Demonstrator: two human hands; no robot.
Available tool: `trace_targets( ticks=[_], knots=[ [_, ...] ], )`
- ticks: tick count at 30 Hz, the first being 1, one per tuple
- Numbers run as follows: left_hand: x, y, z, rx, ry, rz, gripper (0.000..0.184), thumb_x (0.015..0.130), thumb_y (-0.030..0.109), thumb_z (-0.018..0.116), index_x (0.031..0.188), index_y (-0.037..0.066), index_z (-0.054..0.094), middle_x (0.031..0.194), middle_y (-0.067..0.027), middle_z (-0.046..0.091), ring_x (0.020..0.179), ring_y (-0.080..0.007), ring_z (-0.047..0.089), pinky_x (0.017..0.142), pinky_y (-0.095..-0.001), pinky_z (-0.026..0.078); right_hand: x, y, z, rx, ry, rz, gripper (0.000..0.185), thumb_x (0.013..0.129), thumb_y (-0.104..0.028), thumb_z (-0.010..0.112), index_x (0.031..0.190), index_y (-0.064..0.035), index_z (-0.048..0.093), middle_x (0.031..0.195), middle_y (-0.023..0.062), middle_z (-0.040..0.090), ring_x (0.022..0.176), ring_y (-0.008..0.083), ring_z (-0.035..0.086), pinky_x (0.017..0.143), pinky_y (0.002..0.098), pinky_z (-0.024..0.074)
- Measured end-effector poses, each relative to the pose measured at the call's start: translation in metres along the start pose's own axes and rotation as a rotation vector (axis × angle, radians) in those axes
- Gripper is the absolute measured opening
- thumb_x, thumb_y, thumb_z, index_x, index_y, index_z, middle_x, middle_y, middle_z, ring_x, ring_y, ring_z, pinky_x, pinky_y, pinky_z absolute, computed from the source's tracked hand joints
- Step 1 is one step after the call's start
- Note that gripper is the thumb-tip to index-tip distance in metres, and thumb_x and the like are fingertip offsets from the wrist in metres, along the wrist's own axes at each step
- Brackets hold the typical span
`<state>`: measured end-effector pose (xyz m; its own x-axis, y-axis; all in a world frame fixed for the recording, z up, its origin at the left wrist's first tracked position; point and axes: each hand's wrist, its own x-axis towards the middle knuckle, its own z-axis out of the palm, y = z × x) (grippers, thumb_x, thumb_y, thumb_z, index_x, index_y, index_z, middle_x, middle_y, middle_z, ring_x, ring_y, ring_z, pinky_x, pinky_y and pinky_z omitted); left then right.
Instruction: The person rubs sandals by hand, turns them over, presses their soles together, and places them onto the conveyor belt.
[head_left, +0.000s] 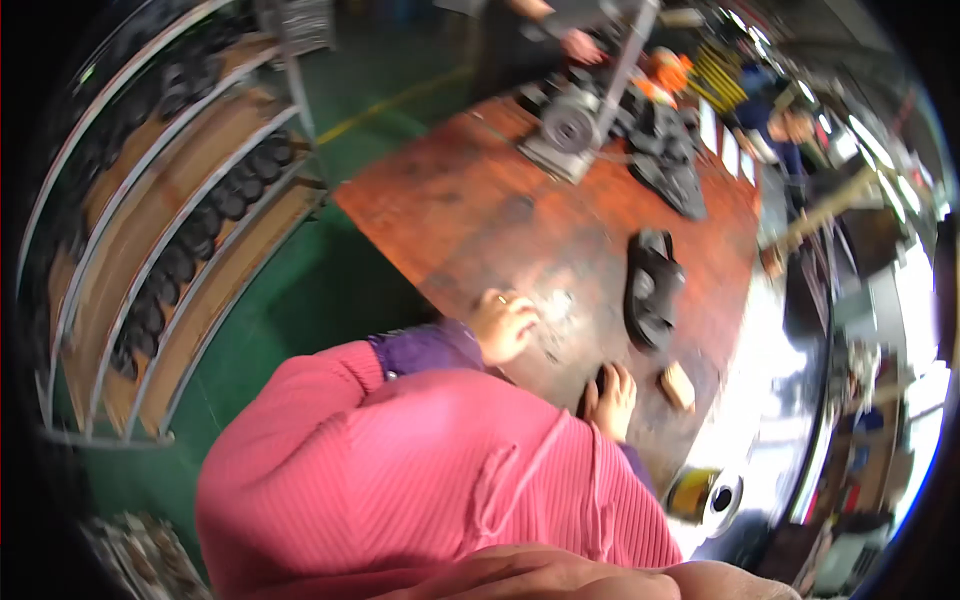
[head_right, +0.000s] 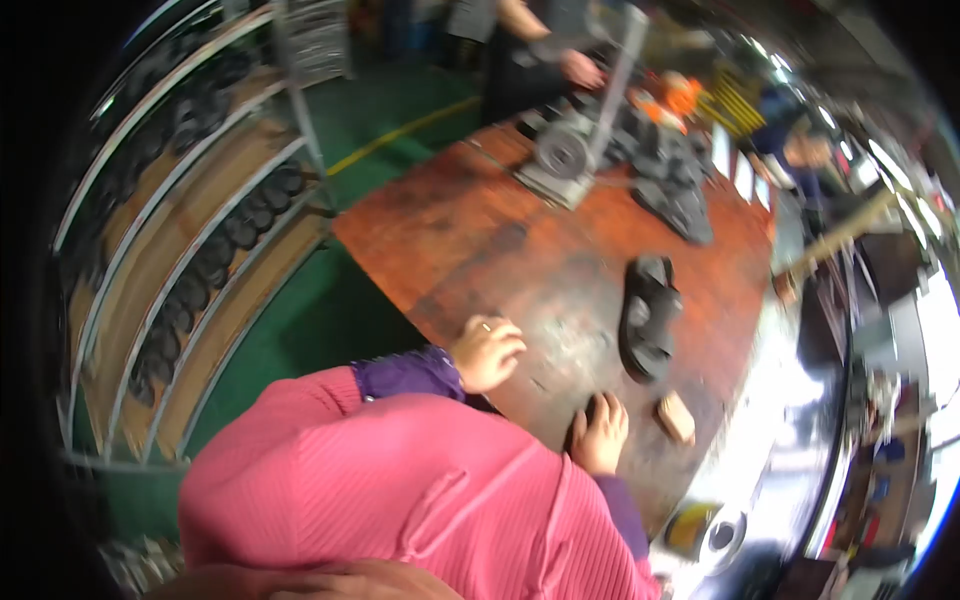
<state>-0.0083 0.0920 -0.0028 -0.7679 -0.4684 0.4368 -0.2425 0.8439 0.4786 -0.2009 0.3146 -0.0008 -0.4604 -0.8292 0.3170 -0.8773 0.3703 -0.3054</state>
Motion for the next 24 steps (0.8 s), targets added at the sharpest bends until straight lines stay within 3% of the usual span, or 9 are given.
trace_targets(
  ticks=[5,10,11,12,14,17,20,24],
  knots=[
    [-0.001,0.004,0.005,0.000,0.023,0.074,0.025,0.081,0.018,0.069,0.105,0.012,0.070,0.118,-0.0085,0.064,0.119,-0.0296,0.056,0.099,-0.0470,0.039,-0.009,0.002,-0.009,0.078,0.025,-0.002,0.042,0.086,-0.020,0.066,0.123,-0.0009,0.058,0.130,0.0191,0.057,0.123,0.0384,0.050,0.107,0.0470,0.0376],
    [0.008,0.010,0.004,-0.001,0.015,0.121,0.024,0.080,0.016,0.069,0.104,0.011,0.069,0.115,-0.0091,0.064,0.117,-0.0294,0.057,0.099,-0.0455,0.040,0.012,0.011,-0.026,0.342,0.175,0.189,0.037,0.087,-0.013,0.067,0.121,-0.0015,0.058,0.114,0.0185,0.061,0.105,0.0370,0.059,0.092,0.0434,0.0479],
    [0.006,0.010,0.007,0.015,0.009,0.116,0.024,0.081,0.016,0.068,0.104,0.010,0.069,0.115,-0.0090,0.063,0.117,-0.0297,0.057,0.099,-0.0456,0.040,0.018,0.023,-0.026,0.211,0.246,0.124,0.039,0.086,-0.011,0.068,0.122,-0.0002,0.056,0.114,0.0196,0.060,0.102,0.0362,0.060,0.090,0.0424,0.0490],
    [0.003,0.013,0.006,0.006,-0.020,0.104,0.024,0.081,0.016,0.068,0.104,0.010,0.069,0.116,-0.0089,0.063,0.118,-0.0296,0.056,0.099,-0.0456,0.040,0.027,0.022,-0.038,0.289,0.251,0.210,0.041,0.085,-0.012,0.070,0.122,0.0001,0.056,0.115,0.0205,0.060,0.107,0.0375,0.058,0.093,0.0438,0.0471],
    [0.002,0.010,0.008,-0.003,-0.083,0.083,0.027,0.083,0.017,0.068,0.109,0.010,0.067,0.122,-0.0108,0.061,0.122,-0.0311,0.054,0.102,-0.0470,0.038,0.046,0.036,-0.042,0.106,0.362,0.190,0.047,0.083,-0.014,0.072,0.124,0.0000,0.055,0.121,0.0222,0.057,0.114,0.0398,0.055,0.098,0.0458,0.0444],
    [0.003,0.012,0.007,-0.002,-0.097,0.071,0.027,0.084,0.018,0.068,0.110,0.010,0.067,0.123,-0.0108,0.061,0.123,-0.0312,0.053,0.103,-0.0471,0.037,0.067,0.053,-0.035,0.112,0.404,0.246,0.054,0.081,-0.017,0.075,0.126,0.0003,0.053,0.126,0.0234,0.054,0.119,0.0418,0.051,0.102,0.0472,0.0419],
    [0.004,0.015,0.008,0.016,-0.060,0.087,0.026,0.082,0.017,0.068,0.108,0.011,0.068,0.119,-0.0090,0.061,0.121,-0.0297,0.055,0.101,-0.0464,0.038,0.074,0.064,-0.024,0.112,0.395,0.308,0.059,0.080,-0.020,0.076,0.129,0.0007,0.051,0.129,0.0243,0.052,0.121,0.0419,0.050,0.103,0.0468,0.0420],
    [0.005,0.014,0.009,0.025,-0.092,0.074,0.029,0.082,0.016,0.068,0.111,0.012,0.066,0.122,-0.0093,0.059,0.124,-0.0315,0.052,0.102,-0.0472,0.037,0.085,0.071,-0.039,0.145,0.297,0.367,0.056,0.082,-0.023,0.074,0.130,-0.0044,0.053,0.132,0.0194,0.053,0.124,0.0387,0.050,0.102,0.0476,0.0426]
  ],
)
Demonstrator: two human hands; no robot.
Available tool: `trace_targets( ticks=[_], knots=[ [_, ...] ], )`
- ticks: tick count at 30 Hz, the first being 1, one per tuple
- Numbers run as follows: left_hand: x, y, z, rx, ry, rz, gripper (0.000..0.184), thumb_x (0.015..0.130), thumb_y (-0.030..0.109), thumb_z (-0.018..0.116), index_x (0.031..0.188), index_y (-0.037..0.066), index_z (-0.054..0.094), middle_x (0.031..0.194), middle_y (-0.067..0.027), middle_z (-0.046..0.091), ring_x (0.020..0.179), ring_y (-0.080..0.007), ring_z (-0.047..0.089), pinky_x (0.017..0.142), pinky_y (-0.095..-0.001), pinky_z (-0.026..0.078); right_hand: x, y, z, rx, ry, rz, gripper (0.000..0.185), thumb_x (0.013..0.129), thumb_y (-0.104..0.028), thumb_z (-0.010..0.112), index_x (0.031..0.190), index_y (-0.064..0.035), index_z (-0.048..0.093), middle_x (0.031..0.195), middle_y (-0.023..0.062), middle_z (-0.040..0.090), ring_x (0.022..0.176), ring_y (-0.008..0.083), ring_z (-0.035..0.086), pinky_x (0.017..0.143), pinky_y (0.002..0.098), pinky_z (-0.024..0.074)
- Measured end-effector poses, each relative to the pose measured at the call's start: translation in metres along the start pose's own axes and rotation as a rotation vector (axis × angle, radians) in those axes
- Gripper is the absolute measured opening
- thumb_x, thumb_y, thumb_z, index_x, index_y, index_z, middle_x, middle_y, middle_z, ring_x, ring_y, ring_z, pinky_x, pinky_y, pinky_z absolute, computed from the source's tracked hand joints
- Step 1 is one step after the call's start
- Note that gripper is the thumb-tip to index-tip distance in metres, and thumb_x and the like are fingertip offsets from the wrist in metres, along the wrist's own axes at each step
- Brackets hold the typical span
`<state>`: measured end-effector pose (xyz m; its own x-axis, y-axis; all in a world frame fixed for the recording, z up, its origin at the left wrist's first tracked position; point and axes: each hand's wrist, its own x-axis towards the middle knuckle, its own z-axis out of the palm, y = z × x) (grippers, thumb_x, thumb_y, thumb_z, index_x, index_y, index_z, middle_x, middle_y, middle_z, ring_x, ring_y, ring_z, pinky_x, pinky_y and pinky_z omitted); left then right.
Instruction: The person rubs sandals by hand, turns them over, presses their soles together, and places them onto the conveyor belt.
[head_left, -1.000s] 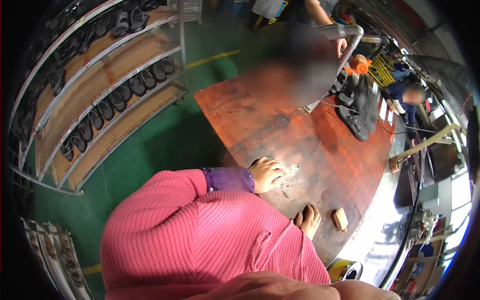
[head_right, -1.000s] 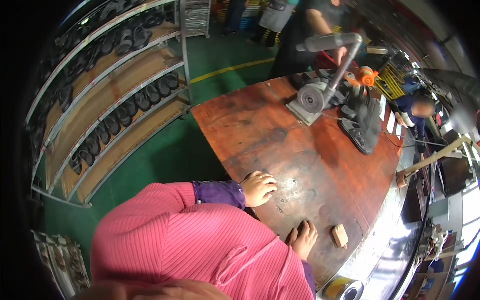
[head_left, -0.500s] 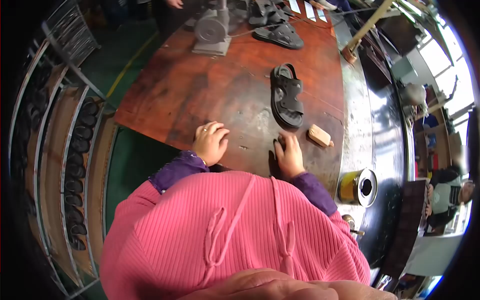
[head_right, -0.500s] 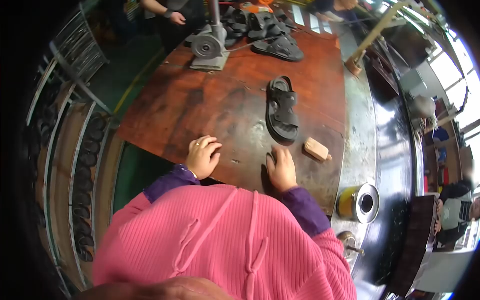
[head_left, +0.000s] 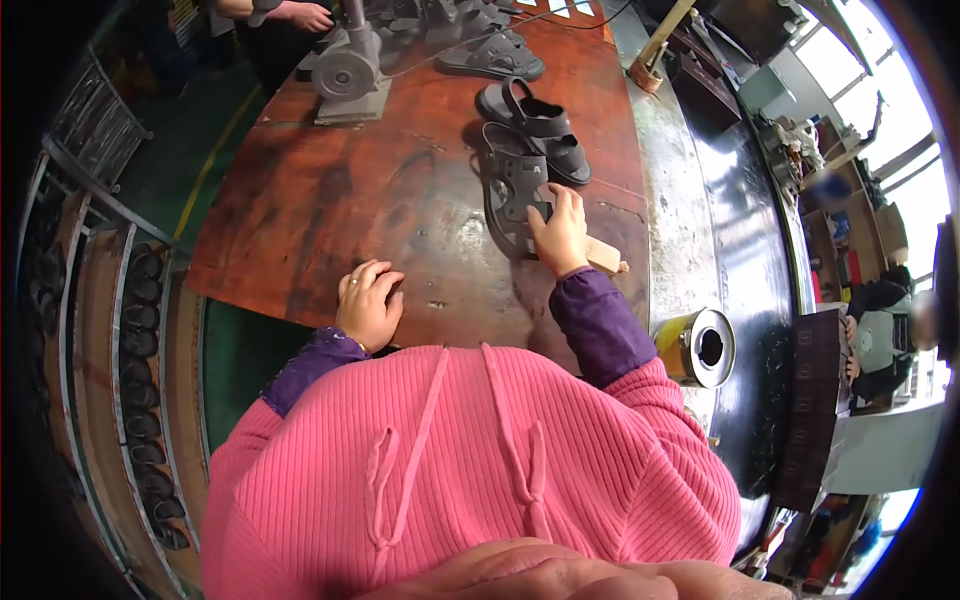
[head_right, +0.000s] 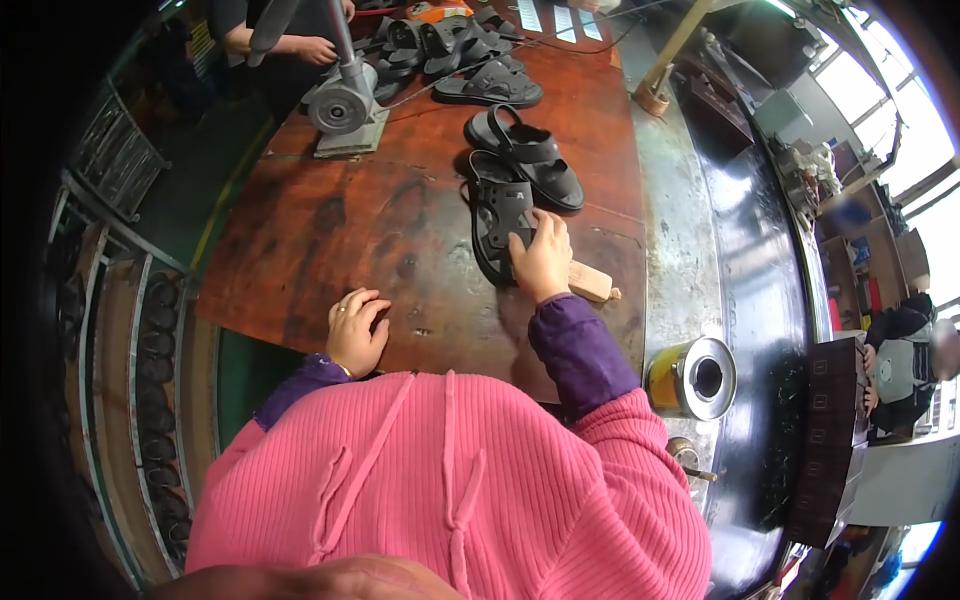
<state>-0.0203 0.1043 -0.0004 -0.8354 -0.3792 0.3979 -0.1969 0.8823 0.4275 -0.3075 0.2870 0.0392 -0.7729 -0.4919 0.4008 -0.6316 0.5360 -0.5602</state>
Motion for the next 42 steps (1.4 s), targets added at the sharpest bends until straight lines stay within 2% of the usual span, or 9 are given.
trace_targets(
  ticks=[6,10,15,20,21,22,25,36,42],
  knots=[
    [0.003,0.002,0.001,0.002,-0.040,-0.009,0.030,0.082,0.015,0.068,0.112,0.011,0.066,0.124,-0.0105,0.058,0.126,-0.0322,0.051,0.104,-0.0475,0.036,0.085,0.035,-0.007,-0.073,-0.015,-0.334,0.041,0.085,-0.014,0.062,0.125,-0.0053,0.056,0.127,0.0188,0.058,0.114,0.0392,0.057,0.097,0.0459,0.0467],
    [0.004,0.003,0.002,0.004,-0.059,-0.032,0.030,0.082,0.015,0.068,0.112,0.011,0.066,0.124,-0.0104,0.058,0.126,-0.0323,0.050,0.104,-0.0479,0.035,0.122,0.020,-0.017,-0.335,-0.284,-0.177,0.055,0.079,-0.013,0.069,0.132,-0.0075,0.056,0.132,0.0166,0.058,0.122,0.0368,0.058,0.099,0.0423,0.0489],
    [0.006,0.002,0.001,0.008,-0.060,-0.041,0.030,0.082,0.014,0.068,0.112,0.011,0.066,0.125,-0.0103,0.057,0.126,-0.0324,0.050,0.105,-0.0481,0.035,0.141,0.019,-0.006,-0.551,-0.632,-0.044,0.048,0.096,-0.039,0.053,0.125,-0.0020,0.063,0.126,0.0215,0.064,0.120,0.0359,0.060,0.101,0.0429,0.0479],
    [0.009,0.004,0.004,0.001,-0.061,-0.046,0.029,0.083,0.014,0.068,0.111,0.011,0.066,0.125,-0.0103,0.057,0.126,-0.0324,0.050,0.104,-0.0481,0.035,0.143,0.010,-0.004,-0.087,-0.894,0.319,0.085,0.097,-0.071,0.033,0.123,0.0027,0.066,0.119,0.0260,0.067,0.116,0.0380,0.063,0.099,0.0418,0.0462],
    [0.006,0.003,0.003,0.005,-0.062,-0.050,0.029,0.082,0.014,0.068,0.111,0.011,0.066,0.125,-0.0103,0.057,0.126,-0.0324,0.050,0.104,-0.0480,0.036,0.133,0.005,-0.001,-0.169,-0.819,0.213,0.091,0.093,-0.075,0.037,0.120,0.0060,0.066,0.115,0.0273,0.068,0.113,0.0375,0.064,0.096,0.0428,0.0466],
    [0.006,0.002,0.003,0.007,-0.061,-0.050,0.029,0.082,0.014,0.068,0.111,0.011,0.066,0.125,-0.0103,0.057,0.126,-0.0325,0.050,0.104,-0.0480,0.036,0.125,-0.013,-0.015,-0.169,-0.952,0.031,0.084,0.091,-0.069,0.051,0.122,0.0082,0.063,0.117,0.0312,0.065,0.114,0.0388,0.063,0.096,0.0436,0.0482],
    [0.008,0.002,0.006,0.004,-0.051,-0.032,0.030,0.083,0.014,0.068,0.112,0.010,0.065,0.125,-0.0102,0.057,0.125,-0.0324,0.050,0.104,-0.0474,0.036,0.098,-0.007,0.016,-0.378,-0.745,-0.151,0.054,0.086,-0.034,0.072,0.126,-0.0010,0.058,0.127,0.0256,0.060,0.117,0.0402,0.061,0.096,0.0450,0.0504],
    [0.002,-0.028,-0.009,-0.213,0.429,-0.184,0.055,0.087,0.009,0.067,0.138,0.003,0.048,0.137,-0.0219,0.052,0.126,-0.0393,0.051,0.106,-0.0451,0.042,0.015,-0.079,-0.023,-0.149,-0.878,-0.753,0.024,0.082,-0.012,0.061,0.105,-0.0070,0.067,0.103,0.0115,0.060,0.108,0.0321,0.057,0.091,0.0430,0.0489],
    [-0.034,-0.023,-0.032,-0.289,0.083,-0.301,0.057,0.090,0.017,0.067,0.142,0.003,0.047,0.132,-0.0222,0.059,0.124,-0.0396,0.054,0.105,-0.0458,0.041,-0.036,-0.089,-0.026,0.007,-0.568,-0.742,0.038,0.078,-0.008,0.065,0.117,-0.0071,0.064,0.122,0.0120,0.059,0.114,0.0343,0.055,0.098,0.0437,0.0459]
  ],
)
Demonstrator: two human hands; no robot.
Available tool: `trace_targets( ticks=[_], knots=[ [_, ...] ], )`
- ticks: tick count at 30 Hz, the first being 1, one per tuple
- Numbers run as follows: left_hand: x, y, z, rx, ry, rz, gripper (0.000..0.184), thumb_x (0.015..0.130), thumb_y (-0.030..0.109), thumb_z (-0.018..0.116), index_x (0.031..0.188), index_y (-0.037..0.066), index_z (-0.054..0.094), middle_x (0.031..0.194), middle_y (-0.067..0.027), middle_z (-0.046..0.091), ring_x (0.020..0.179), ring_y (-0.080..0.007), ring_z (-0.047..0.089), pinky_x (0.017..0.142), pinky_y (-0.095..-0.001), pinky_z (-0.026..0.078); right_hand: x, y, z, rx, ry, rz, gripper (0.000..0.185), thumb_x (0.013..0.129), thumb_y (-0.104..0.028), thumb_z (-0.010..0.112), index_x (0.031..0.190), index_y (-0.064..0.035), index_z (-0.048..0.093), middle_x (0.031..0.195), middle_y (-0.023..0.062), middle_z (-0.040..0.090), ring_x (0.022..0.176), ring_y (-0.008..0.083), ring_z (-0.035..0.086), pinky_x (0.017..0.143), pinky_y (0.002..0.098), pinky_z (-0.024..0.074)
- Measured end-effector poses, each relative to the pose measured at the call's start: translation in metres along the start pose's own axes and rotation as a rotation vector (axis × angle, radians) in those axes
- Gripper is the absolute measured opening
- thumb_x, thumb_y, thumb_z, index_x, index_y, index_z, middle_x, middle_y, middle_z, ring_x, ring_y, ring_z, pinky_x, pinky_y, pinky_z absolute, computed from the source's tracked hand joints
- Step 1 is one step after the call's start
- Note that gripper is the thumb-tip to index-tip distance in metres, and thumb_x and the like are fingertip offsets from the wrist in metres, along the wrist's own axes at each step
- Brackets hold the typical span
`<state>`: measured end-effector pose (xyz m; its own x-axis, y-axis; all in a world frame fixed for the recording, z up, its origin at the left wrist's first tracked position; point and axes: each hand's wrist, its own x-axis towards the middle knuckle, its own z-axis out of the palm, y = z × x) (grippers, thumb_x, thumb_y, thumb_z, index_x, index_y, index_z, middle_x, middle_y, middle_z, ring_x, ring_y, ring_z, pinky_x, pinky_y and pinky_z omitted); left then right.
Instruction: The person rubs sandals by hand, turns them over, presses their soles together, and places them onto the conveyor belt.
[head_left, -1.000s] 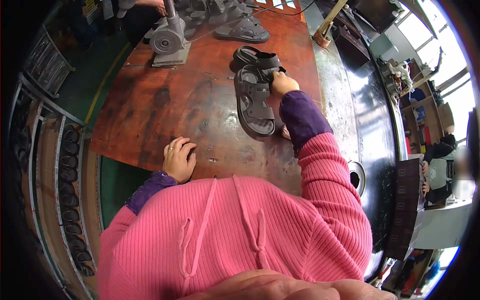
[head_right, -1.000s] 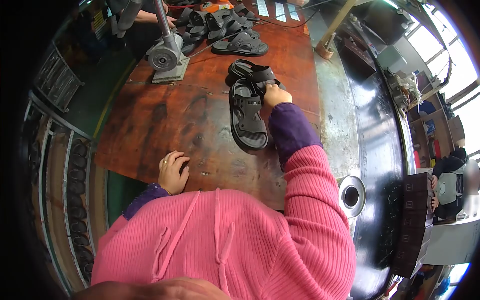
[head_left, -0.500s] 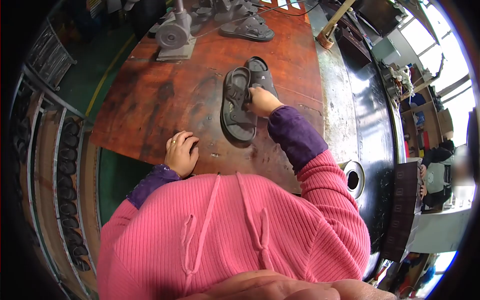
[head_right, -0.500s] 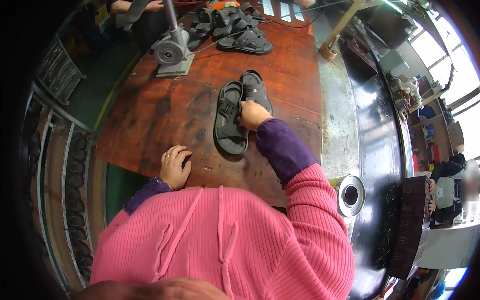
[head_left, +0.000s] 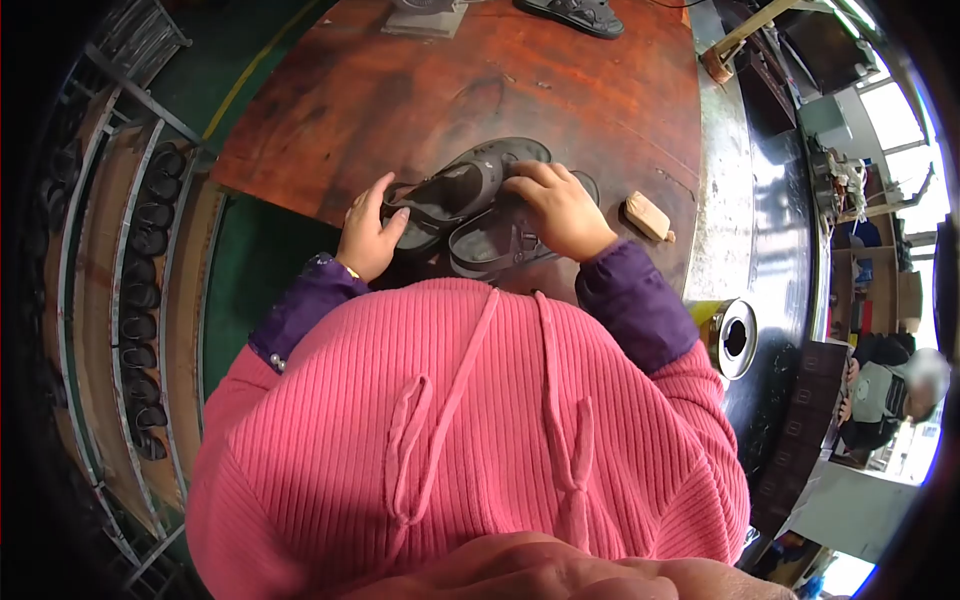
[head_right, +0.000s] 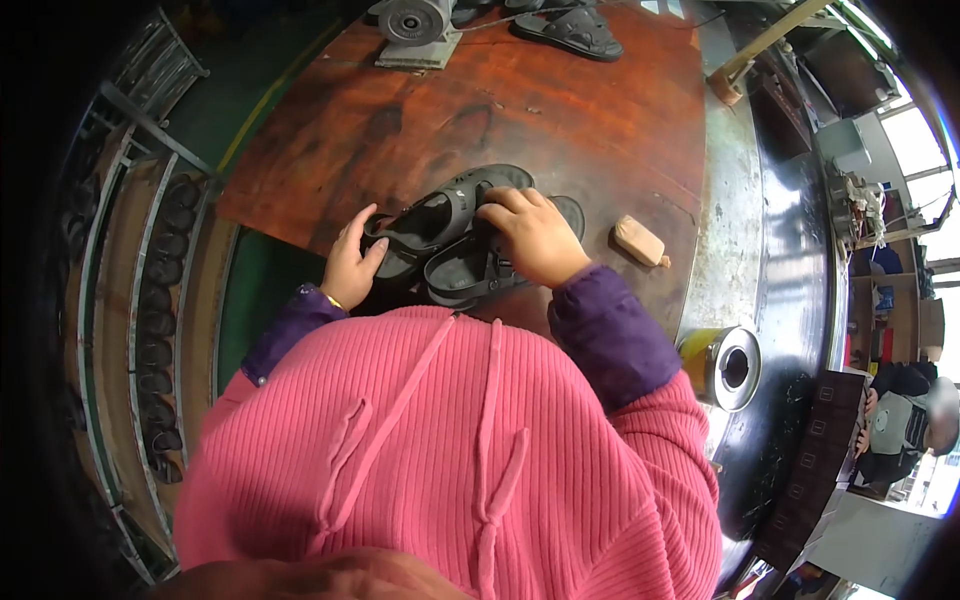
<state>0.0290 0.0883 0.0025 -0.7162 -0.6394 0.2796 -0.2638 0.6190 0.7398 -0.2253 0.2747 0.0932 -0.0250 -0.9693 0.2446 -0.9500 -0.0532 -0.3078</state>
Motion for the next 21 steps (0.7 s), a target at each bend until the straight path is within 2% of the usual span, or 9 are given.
trace_targets(
  ticks=[4,8,9,12,13,16,17,20,21],
  knots=[
    [-0.025,0.002,-0.009,-0.081,-0.058,0.037,0.072,0.088,0.019,0.070,0.148,-0.002,0.036,0.137,-0.0225,0.056,0.127,-0.0387,0.053,0.107,-0.0461,0.040,-0.043,-0.016,0.014,0.086,0.337,0.294,0.051,0.081,-0.010,0.071,0.129,-0.0032,0.056,0.135,0.0199,0.053,0.122,0.0394,0.052,0.105,0.0437,0.0423],
    [-0.024,0.014,-0.009,0.005,-0.130,0.252,0.080,0.083,0.016,0.073,0.149,-0.005,0.032,0.140,-0.0219,0.054,0.129,-0.0375,0.052,0.108,-0.0455,0.038,-0.082,-0.011,0.029,0.122,0.371,0.488,0.050,0.088,-0.015,0.069,0.132,0.0004,0.052,0.136,0.0229,0.051,0.127,0.0411,0.048,0.108,0.0450,0.0402],
    [-0.025,0.019,-0.008,0.034,-0.177,0.228,0.085,0.081,0.008,0.073,0.153,0.001,0.029,0.144,-0.0233,0.050,0.132,-0.0403,0.049,0.111,-0.0452,0.036,-0.087,-0.013,0.030,0.126,0.346,0.498,0.052,0.088,-0.016,0.069,0.134,0.0006,0.050,0.137,0.0233,0.049,0.128,0.0412,0.047,0.108,0.0446,0.0398],
    [-0.022,0.035,-0.018,0.209,-0.150,0.197,0.086,0.078,0.010,0.075,0.153,0.006,0.033,0.148,-0.0201,0.044,0.131,-0.0364,0.049,0.107,-0.0473,0.038,-0.097,-0.016,0.036,0.118,0.338,0.529,0.053,0.088,-0.016,0.069,0.134,0.0004,0.049,0.138,0.0234,0.048,0.129,0.0414,0.046,0.108,0.0444,0.0395],
    [-0.019,0.041,-0.024,0.237,-0.165,0.196,0.082,0.077,0.006,0.075,0.150,0.011,0.039,0.147,-0.0187,0.044,0.129,-0.0361,0.049,0.106,-0.0453,0.041,-0.100,-0.016,0.036,0.128,0.343,0.555,0.054,0.088,-0.016,0.069,0.135,0.0004,0.048,0.139,0.0234,0.047,0.130,0.0417,0.045,0.110,0.0445,0.0384],
    [-0.005,0.041,-0.028,0.107,-0.229,0.253,0.076,0.077,0.005,0.074,0.146,0.011,0.044,0.143,-0.0179,0.046,0.126,-0.0361,0.051,0.103,-0.0413,0.043,-0.100,-0.017,0.032,0.072,0.385,0.536,0.051,0.087,-0.017,0.070,0.132,-0.0006,0.051,0.137,0.0228,0.049,0.127,0.0415,0.047,0.108,0.0459,0.0388],
    [-0.004,0.047,-0.027,0.050,-0.186,0.219,0.051,0.079,0.006,0.073,0.128,0.009,0.060,0.136,-0.0176,0.050,0.121,-0.0360,0.053,0.100,-0.0386,0.046,-0.100,-0.023,0.031,0.055,0.389,0.469,0.049,0.086,-0.018,0.070,0.129,-0.0014,0.053,0.135,0.0222,0.050,0.125,0.0409,0.048,0.106,0.0462,0.0394],
    [-0.001,0.044,-0.010,-0.162,-0.304,0.153,0.026,0.080,0.007,0.073,0.106,0.008,0.068,0.127,-0.0165,0.055,0.115,-0.0348,0.056,0.097,-0.0392,0.047,-0.093,-0.052,0.020,0.060,0.394,0.204,0.041,0.079,-0.020,0.075,0.114,-0.0058,0.059,0.123,0.0181,0.058,0.114,0.0373,0.053,0.097,0.0466,0.0409],
    [0.010,0.062,-0.012,-0.086,-0.256,0.252,0.010,0.081,0.009,0.072,0.090,0.007,0.068,0.119,-0.0153,0.059,0.112,-0.0338,0.058,0.095,-0.0393,0.048,-0.085,-0.061,0.013,0.081,0.327,0.068,0.041,0.078,-0.023,0.077,0.111,-0.0070,0.060,0.121,0.0154,0.059,0.113,0.0356,0.054,0.096,0.0467,0.0401]
  ],
)
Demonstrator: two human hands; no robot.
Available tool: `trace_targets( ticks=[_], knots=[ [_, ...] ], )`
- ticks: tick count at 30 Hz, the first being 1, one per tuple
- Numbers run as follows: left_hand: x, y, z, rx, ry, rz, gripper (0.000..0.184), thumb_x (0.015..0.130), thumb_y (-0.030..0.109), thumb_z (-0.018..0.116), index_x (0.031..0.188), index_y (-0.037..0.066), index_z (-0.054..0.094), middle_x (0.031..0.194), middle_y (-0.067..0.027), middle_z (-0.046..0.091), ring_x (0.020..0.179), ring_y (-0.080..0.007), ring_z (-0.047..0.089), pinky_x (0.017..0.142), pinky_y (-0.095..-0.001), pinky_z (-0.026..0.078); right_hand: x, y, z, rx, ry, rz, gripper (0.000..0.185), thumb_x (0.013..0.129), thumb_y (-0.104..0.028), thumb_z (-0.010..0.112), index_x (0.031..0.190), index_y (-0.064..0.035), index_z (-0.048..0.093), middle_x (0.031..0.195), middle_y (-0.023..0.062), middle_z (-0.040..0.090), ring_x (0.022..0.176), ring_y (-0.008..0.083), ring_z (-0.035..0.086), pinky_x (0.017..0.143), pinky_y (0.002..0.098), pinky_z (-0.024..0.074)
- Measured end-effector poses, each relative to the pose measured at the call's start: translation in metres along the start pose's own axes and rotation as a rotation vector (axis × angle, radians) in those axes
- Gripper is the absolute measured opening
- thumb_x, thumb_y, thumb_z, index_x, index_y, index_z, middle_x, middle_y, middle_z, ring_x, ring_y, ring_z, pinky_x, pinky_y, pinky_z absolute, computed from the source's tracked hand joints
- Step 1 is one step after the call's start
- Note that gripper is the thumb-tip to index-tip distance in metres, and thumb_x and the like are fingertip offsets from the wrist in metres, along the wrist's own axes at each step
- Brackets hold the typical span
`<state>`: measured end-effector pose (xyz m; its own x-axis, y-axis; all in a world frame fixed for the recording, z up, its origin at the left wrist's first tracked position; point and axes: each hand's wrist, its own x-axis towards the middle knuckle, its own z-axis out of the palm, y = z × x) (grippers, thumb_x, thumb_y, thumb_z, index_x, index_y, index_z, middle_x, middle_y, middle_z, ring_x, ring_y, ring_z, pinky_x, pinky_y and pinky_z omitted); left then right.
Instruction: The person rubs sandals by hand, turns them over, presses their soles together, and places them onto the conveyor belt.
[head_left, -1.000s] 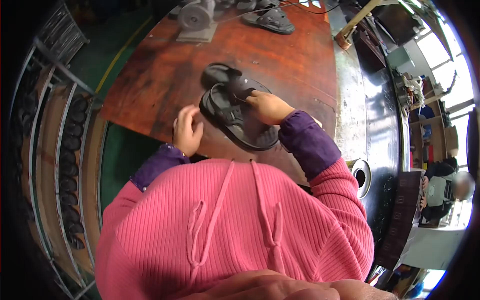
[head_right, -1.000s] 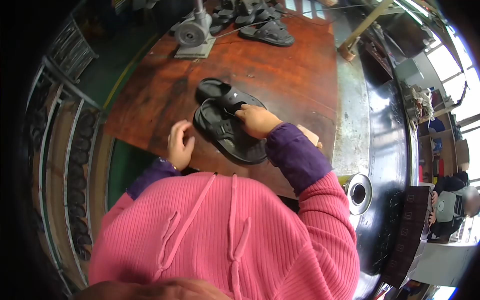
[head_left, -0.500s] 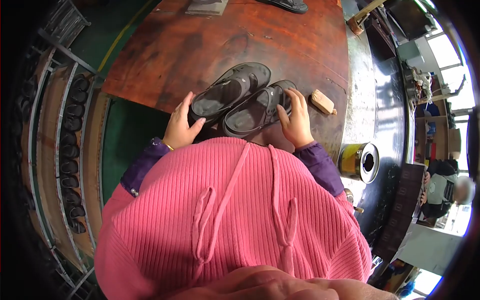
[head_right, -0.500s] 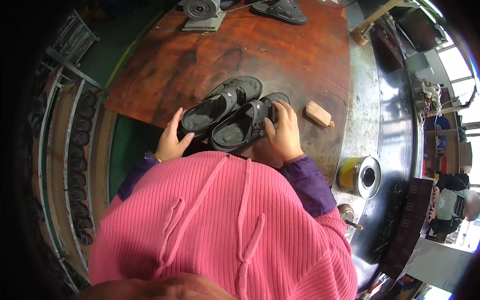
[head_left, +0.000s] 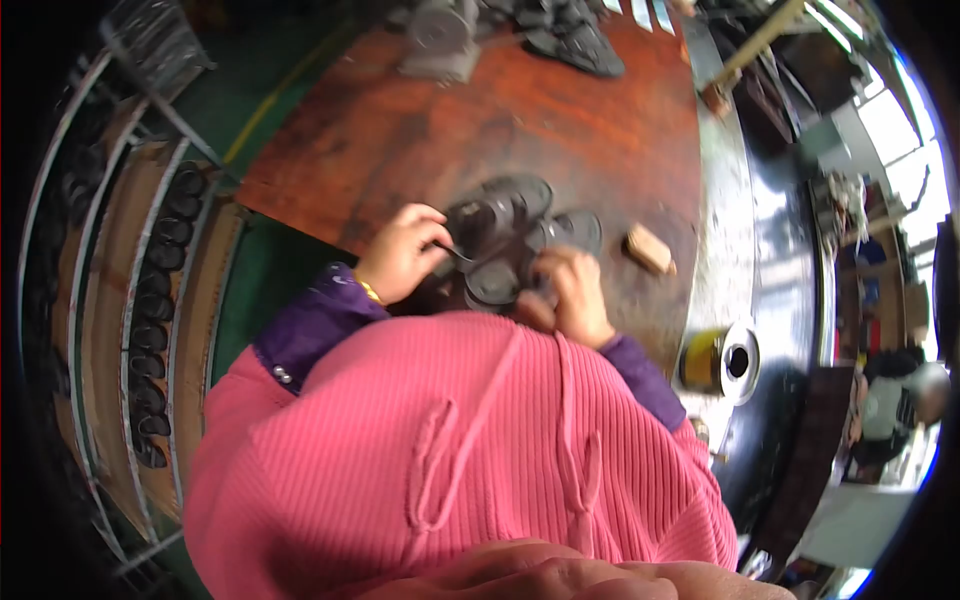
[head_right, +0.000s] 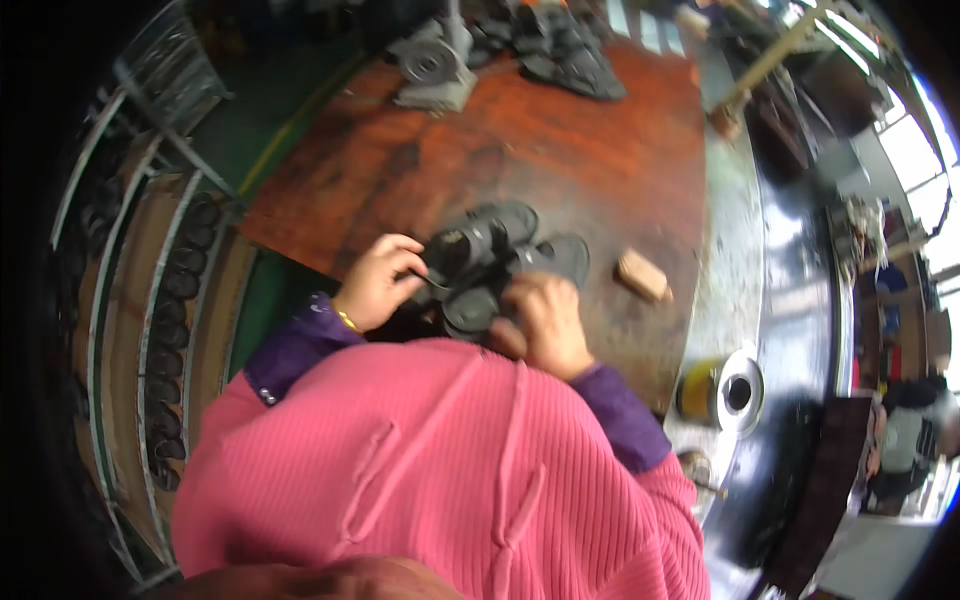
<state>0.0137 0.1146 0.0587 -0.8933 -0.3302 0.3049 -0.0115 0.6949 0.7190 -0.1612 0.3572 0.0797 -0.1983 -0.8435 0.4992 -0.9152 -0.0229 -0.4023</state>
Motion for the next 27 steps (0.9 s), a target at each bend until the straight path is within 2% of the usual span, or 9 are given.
trace_targets(
  ticks=[2,5,7,9,11,14,18,21,27],
  knots=[
    [0.023,-0.001,-0.006,0.023,-0.038,0.113,0.011,0.081,0.011,0.072,0.091,0.010,0.068,0.118,-0.0137,0.061,0.109,-0.0338,0.059,0.094,-0.0410,0.048,0.009,0.002,0.020,-0.074,-0.234,-0.115,0.042,0.074,-0.027,0.075,0.110,-0.0110,0.062,0.124,0.0099,0.058,0.121,0.0290,0.052,0.108,0.0522,0.0327],
    [0.053,0.009,-0.012,0.244,-0.020,0.325,0.011,0.083,0.019,0.072,0.087,0.012,0.064,0.126,-0.0077,0.062,0.112,-0.0323,0.058,0.096,-0.0436,0.045,0.018,0.006,0.049,-0.327,-0.219,-0.240,0.035,0.071,-0.025,0.072,0.103,-0.0125,0.064,0.127,0.0075,0.056,0.126,0.0261,0.049,0.113,0.0546,0.0271],
    [0.074,-0.012,0.004,0.157,-0.069,0.419,0.011,0.087,0.018,0.070,0.089,0.011,0.062,0.131,-0.0091,0.062,0.123,-0.0348,0.052,0.104,-0.0500,0.036,0.029,-0.002,0.044,-0.280,-0.236,-0.193,0.024,0.074,-0.023,0.069,0.096,-0.0135,0.064,0.129,0.0066,0.055,0.129,0.0249,0.047,0.114,0.0556,0.0256],
    [0.091,-0.022,0.011,0.109,-0.132,0.389,0.012,0.089,0.018,0.068,0.088,0.009,0.059,0.125,-0.0108,0.065,0.122,-0.0351,0.055,0.102,-0.0475,0.040,0.036,-0.013,0.036,-0.211,-0.237,-0.098,0.015,0.079,-0.017,0.062,0.093,-0.0152,0.064,0.130,0.0050,0.055,0.129,0.0236,0.047,0.115,0.0545,0.0237],
    [0.096,-0.021,0.016,0.000,-0.202,0.364,0.012,0.092,0.017,0.064,0.091,0.007,0.057,0.109,-0.0123,0.070,0.103,-0.0338,0.064,0.089,-0.0442,0.048,0.029,-0.006,0.038,-0.191,-0.236,-0.100,0.013,0.079,-0.015,0.064,0.092,-0.0141,0.063,0.132,0.0054,0.056,0.129,0.0255,0.049,0.115,0.0552,0.0234],
    [0.099,-0.023,0.024,0.011,-0.224,0.324,0.015,0.096,0.021,0.060,0.094,0.007,0.058,0.098,-0.0134,0.067,0.093,-0.0348,0.063,0.081,-0.0451,0.048,0.036,-0.007,0.036,-0.233,-0.015,-0.082,0.034,0.071,-0.017,0.071,0.101,-0.0064,0.059,0.134,0.0122,0.054,0.131,0.0335,0.047,0.114,0.0580,0.0247],
    [0.101,-0.026,0.035,0.010,-0.129,0.372,0.018,0.098,0.024,0.058,0.094,0.006,0.058,0.089,-0.0142,0.063,0.086,-0.0367,0.061,0.077,-0.0453,0.047,0.043,-0.004,0.027,-0.247,0.039,0.158,0.063,0.072,-0.011,0.064,0.133,-0.0023,0.049,0.139,0.0229,0.048,0.131,0.0440,0.043,0.116,0.0602,0.0228],
    [0.102,-0.021,0.032,0.058,-0.142,0.316,0.023,0.097,0.030,0.060,0.093,0.007,0.057,0.086,-0.0130,0.061,0.088,-0.0358,0.060,0.079,-0.0451,0.046,0.051,0.010,0.025,-0.093,-0.070,0.265,0.050,0.079,-0.009,0.062,0.128,-0.0010,0.054,0.132,0.0218,0.056,0.124,0.0389,0.052,0.107,0.0471,0.0400],
    [0.115,-0.033,0.041,0.060,-0.108,0.536,0.033,0.097,0.039,0.059,0.104,0.008,0.070,0.105,-0.0128,0.070,0.099,-0.0350,0.064,0.088,-0.0434,0.049,0.060,0.014,0.018,-0.102,-0.062,0.189,0.034,0.086,-0.015,0.069,0.117,-0.0023,0.063,0.119,0.0160,0.066,0.112,0.0352,0.060,0.098,0.0427,0.0463]
  ],
)
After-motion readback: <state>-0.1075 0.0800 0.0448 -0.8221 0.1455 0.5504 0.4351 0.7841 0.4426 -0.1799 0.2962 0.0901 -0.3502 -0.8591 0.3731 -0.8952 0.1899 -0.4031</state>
